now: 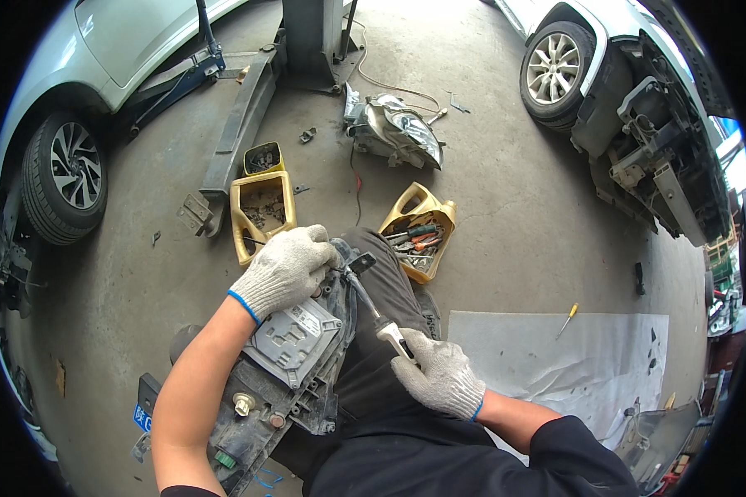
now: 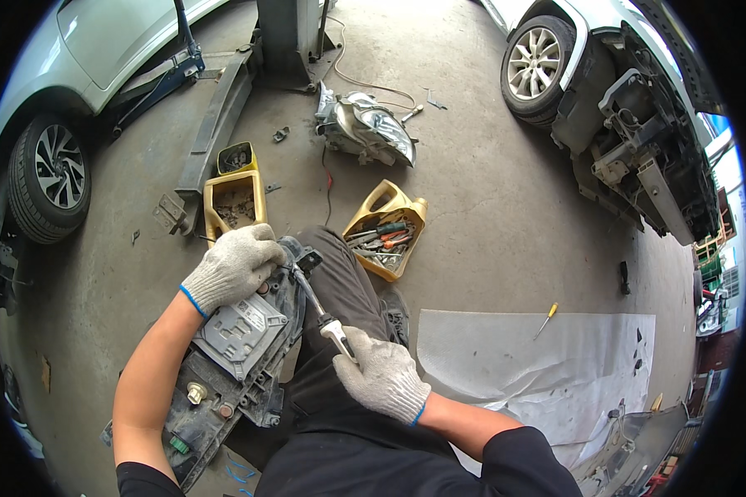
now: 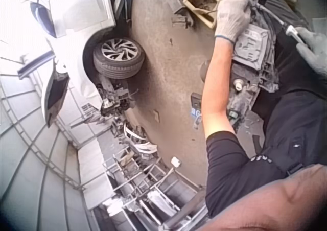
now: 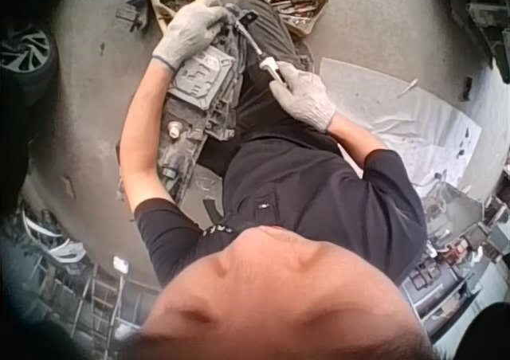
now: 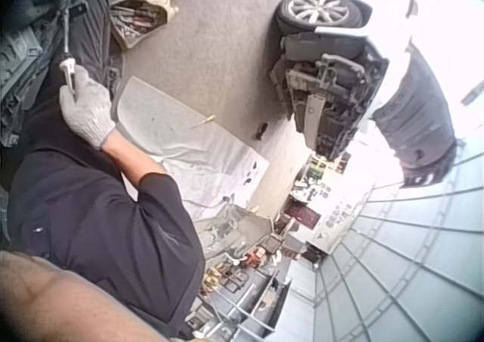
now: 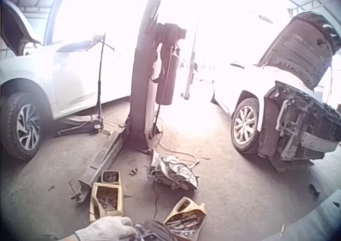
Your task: The person sits on the floor and uses a soldering iron to heat and manipulate a plastic car headlight assembly. They repeatedly apply heat to specific areas, reposition the part, and continue soldering different sections.
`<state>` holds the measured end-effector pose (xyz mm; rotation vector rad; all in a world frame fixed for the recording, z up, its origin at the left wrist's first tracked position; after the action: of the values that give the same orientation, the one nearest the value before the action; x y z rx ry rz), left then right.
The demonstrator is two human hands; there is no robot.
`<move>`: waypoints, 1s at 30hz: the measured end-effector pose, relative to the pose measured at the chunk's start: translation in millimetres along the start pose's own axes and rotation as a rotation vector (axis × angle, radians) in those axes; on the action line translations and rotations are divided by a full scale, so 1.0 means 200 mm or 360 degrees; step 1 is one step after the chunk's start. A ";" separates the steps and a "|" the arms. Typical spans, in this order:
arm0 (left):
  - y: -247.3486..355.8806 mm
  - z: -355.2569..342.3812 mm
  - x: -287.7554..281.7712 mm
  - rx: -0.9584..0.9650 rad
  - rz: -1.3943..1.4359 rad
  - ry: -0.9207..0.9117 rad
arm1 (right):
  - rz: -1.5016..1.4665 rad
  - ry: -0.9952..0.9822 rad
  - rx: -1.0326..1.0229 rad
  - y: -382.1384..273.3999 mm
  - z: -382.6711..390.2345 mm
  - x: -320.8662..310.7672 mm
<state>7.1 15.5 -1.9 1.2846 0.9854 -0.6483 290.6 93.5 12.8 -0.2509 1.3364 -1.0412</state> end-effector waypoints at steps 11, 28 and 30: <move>0.00 0.00 0.00 0.0004 0.0028 0.0020 | 0.0084 0.0035 -0.0101 0.04 0.00 0.03; 0.00 0.00 0.00 -0.0030 0.0094 0.0010 | 0.0071 -0.0037 -0.0033 -0.01 0.00 0.01; -0.01 0.01 0.01 -0.0018 0.0069 0.0026 | 0.0067 -0.0041 -0.0050 0.00 0.00 0.01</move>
<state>6.4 14.0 -3.6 1.2998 0.9708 -0.5988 290.7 91.7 12.4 -0.2581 1.3303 -0.9792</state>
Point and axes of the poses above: each hand's wrist, its own z-axis away from the middle knuckle, its own x-axis out of the palm, y = z × x, the point moved 1 cm from there along -z, towards the middle knuckle, and after that the axes turned 7 degrees about -x, right-handed, at the moved point
